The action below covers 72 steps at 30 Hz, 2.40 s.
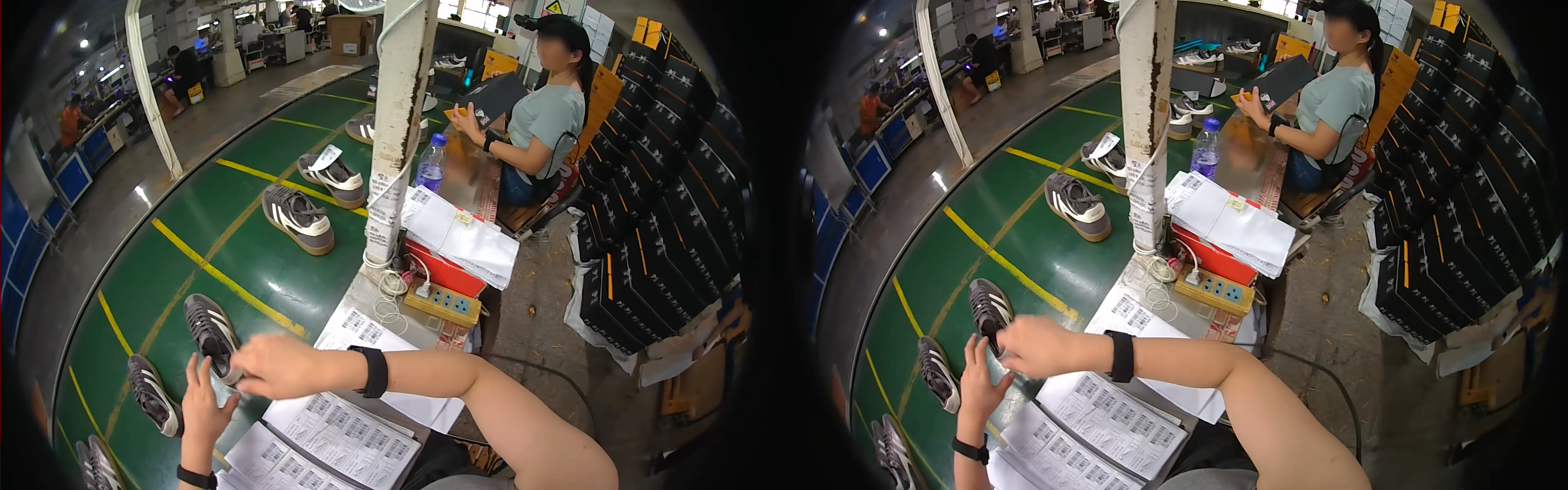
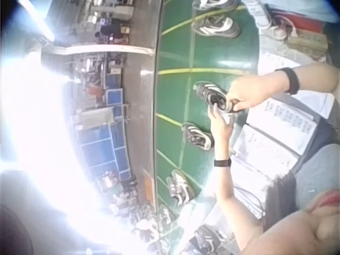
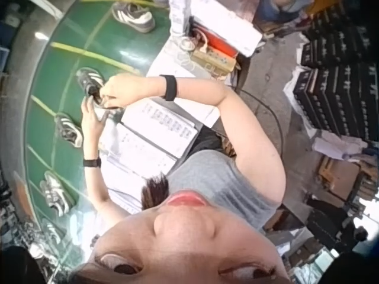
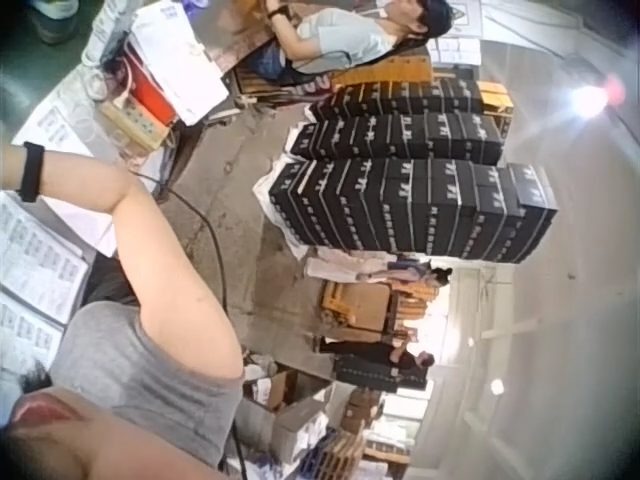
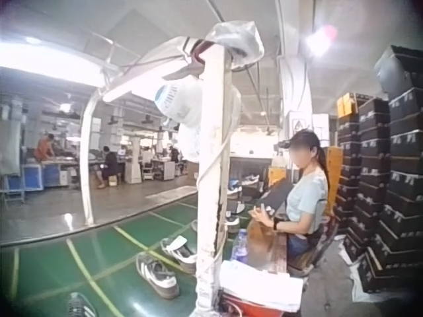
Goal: Checking shoe tags, scanning barcodes, and placing shoes on a conveyor belt.
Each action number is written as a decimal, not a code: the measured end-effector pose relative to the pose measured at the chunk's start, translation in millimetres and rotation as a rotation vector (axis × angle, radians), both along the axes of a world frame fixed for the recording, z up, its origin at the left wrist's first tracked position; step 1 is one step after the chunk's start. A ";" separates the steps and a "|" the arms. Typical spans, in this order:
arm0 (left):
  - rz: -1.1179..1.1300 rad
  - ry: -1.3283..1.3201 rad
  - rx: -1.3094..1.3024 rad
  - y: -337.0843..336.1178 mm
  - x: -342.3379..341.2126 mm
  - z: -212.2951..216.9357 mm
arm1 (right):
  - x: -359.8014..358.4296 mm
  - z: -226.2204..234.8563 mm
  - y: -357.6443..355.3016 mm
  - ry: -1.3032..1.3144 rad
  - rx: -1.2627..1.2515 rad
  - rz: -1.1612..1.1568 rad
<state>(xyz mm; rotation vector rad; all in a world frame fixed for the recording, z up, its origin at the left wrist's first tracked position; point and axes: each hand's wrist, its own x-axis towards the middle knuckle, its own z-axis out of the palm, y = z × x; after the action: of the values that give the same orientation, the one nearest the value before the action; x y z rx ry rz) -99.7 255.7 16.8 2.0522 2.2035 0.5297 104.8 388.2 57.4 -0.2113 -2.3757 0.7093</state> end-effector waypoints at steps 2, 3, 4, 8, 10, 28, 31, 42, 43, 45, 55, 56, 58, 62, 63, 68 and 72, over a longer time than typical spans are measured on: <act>-0.056 0.041 0.059 5.8 1.2 -4.4 | 3.0 -7.3 -4.3 -0.320 -0.385 0.332; -0.073 0.021 0.027 12.4 5.6 -3.2 | 4.5 -18.5 -5.5 -0.328 -0.402 0.342; -0.082 -0.001 -0.009 15.7 7.8 -2.6 | 4.8 -29.2 -7.1 -0.339 -0.422 0.359; -0.146 -0.079 -0.039 23.5 -25.2 -39.0 | -14.3 -37.9 6.0 -0.226 -0.239 0.186; -0.075 -0.103 -0.043 38.5 -7.9 -20.3 | -38.5 -59.8 24.3 -0.134 -0.198 0.003; -0.132 -0.394 -0.382 -50.8 63.2 119.2 | -58.9 -31.7 -45.0 -0.279 -0.034 0.320; -0.154 -0.426 -0.308 -49.9 59.9 117.9 | -58.7 -35.3 -52.3 -0.186 0.090 0.240; -0.189 -0.507 -0.171 -1.2 59.9 87.6 | -54.4 -28.6 26.1 -0.110 -0.194 0.306; -0.177 -0.523 -0.183 1.5 58.1 89.7 | -59.1 -30.1 30.2 -0.108 -0.261 0.311; -0.156 -0.553 -0.210 0.4 56.0 85.5 | -65.2 -31.9 37.0 -0.160 -0.387 0.347; -0.061 -0.569 -0.201 -3.4 52.7 87.8 | -75.4 -28.1 53.1 -0.422 -0.712 0.314; -0.095 -0.631 -0.123 -7.2 53.2 84.0 | -70.6 -29.0 53.1 -0.313 -0.517 0.346; -0.201 -0.547 -0.007 -8.6 48.8 73.1 | -62.2 -20.5 53.9 -0.094 -0.138 0.375; 0.092 -0.331 0.204 -35.3 4.3 42.0 | -52.0 -14.2 84.7 0.088 0.110 0.147; 0.324 -0.160 0.109 -32.9 -8.4 36.5 | -60.3 -14.6 91.0 0.091 0.107 0.073; 0.258 0.012 -0.025 -33.2 -81.9 -37.4 | -116.2 -29.8 87.1 0.062 0.025 -0.015; 0.099 0.050 0.102 -17.9 -78.2 -27.8 | -142.0 -45.7 51.1 -0.073 0.007 0.144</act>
<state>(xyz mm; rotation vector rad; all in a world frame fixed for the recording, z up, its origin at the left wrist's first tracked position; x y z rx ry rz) -178.0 237.8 -11.0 2.0343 2.3638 0.6189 -37.2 439.3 11.7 -0.0637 -2.4814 0.7718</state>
